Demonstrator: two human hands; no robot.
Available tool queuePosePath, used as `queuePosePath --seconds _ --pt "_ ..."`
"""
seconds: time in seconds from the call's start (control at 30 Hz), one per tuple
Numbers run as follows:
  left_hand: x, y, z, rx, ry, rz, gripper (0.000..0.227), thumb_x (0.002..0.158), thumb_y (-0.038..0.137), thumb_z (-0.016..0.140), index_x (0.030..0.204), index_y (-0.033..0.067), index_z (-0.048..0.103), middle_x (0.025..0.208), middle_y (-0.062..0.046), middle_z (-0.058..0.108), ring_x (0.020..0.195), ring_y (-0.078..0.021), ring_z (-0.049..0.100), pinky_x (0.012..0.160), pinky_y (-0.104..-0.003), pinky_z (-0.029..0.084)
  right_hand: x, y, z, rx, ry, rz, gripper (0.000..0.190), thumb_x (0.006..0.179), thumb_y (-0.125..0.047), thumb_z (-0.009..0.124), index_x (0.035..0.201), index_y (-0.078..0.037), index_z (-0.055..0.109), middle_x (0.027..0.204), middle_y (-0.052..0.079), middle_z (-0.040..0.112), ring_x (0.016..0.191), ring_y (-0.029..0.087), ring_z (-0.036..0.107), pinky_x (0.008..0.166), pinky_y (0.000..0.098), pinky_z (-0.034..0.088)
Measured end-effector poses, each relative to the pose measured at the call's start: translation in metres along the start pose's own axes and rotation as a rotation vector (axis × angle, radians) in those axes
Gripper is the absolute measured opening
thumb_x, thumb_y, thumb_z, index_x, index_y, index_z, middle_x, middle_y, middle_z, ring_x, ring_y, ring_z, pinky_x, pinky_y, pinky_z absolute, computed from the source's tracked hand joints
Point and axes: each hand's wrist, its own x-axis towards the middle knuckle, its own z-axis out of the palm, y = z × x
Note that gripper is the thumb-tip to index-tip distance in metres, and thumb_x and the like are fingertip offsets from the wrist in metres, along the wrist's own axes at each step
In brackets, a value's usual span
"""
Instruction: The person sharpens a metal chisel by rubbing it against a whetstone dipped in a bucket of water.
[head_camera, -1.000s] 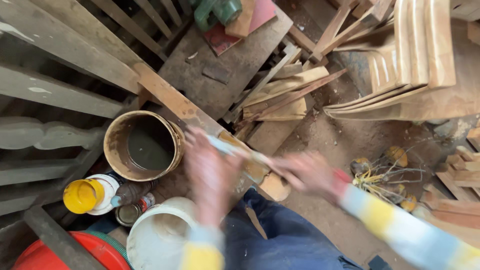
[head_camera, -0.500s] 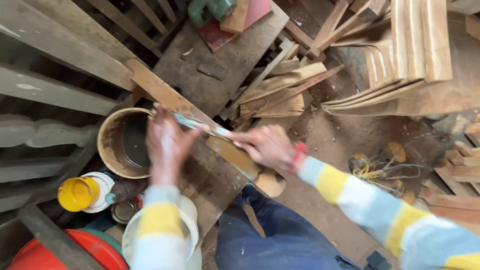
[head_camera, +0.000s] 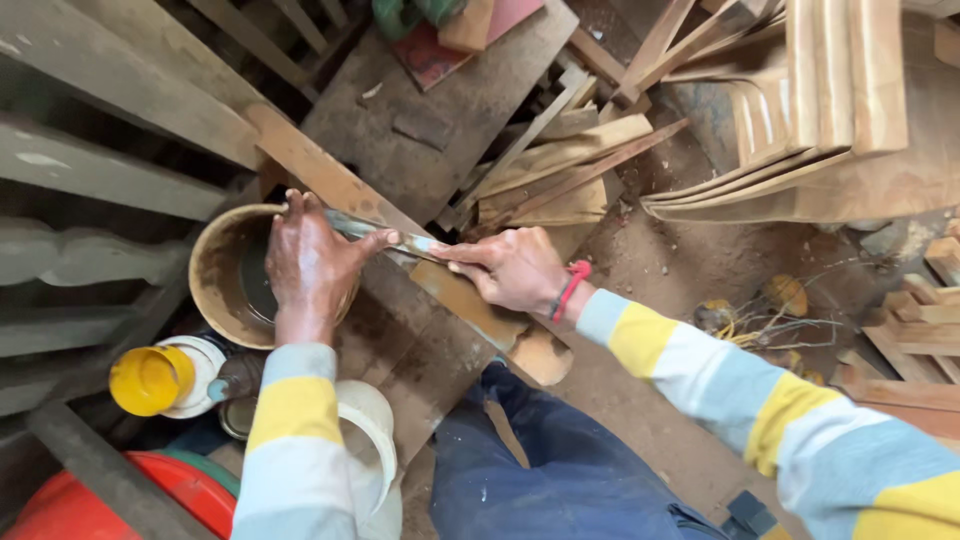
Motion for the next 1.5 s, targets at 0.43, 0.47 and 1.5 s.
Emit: queuePosePath --seconds 0.43,0.47,1.5 --pt "-0.123 0.093 0.051 0.005 -0.094 0.033 0.126 0.069 0.066 0.08 0.15 -0.0159 0.029 0.155 -0.039 0.032 0.146 -0.0491 0.034 0.118 -0.049 0.024 -0.148 0.044 -0.008 0.023 0.071 -0.08 0.047 0.087 -0.019 0.06 0.129 -0.036 0.071 0.084 0.001 0.078 0.055 0.018 0.067 0.045 0.0379 0.048" --pt "-0.099 0.067 0.043 -0.11 0.103 0.062 0.122 0.063 0.054 0.086 0.145 -0.018 0.032 0.15 -0.039 0.037 0.14 -0.0489 0.039 0.117 -0.048 0.031 -0.116 0.038 -0.003 -0.047 0.01 -0.046 0.045 0.084 -0.018 0.061 0.124 -0.035 0.073 0.077 -0.003 0.078 0.066 0.019 0.07 0.063 0.0451 0.051" --pt "-0.162 0.123 0.056 -0.094 -0.025 0.036 0.129 0.069 0.07 0.076 0.144 -0.0211 0.025 0.151 -0.042 0.029 0.142 -0.0504 0.034 0.118 -0.051 0.027 -0.202 0.068 -0.004 -0.03 0.046 -0.047 0.041 0.085 -0.025 0.069 0.125 -0.033 0.074 0.072 -0.004 0.072 0.049 0.016 0.067 0.041 0.037 0.044"
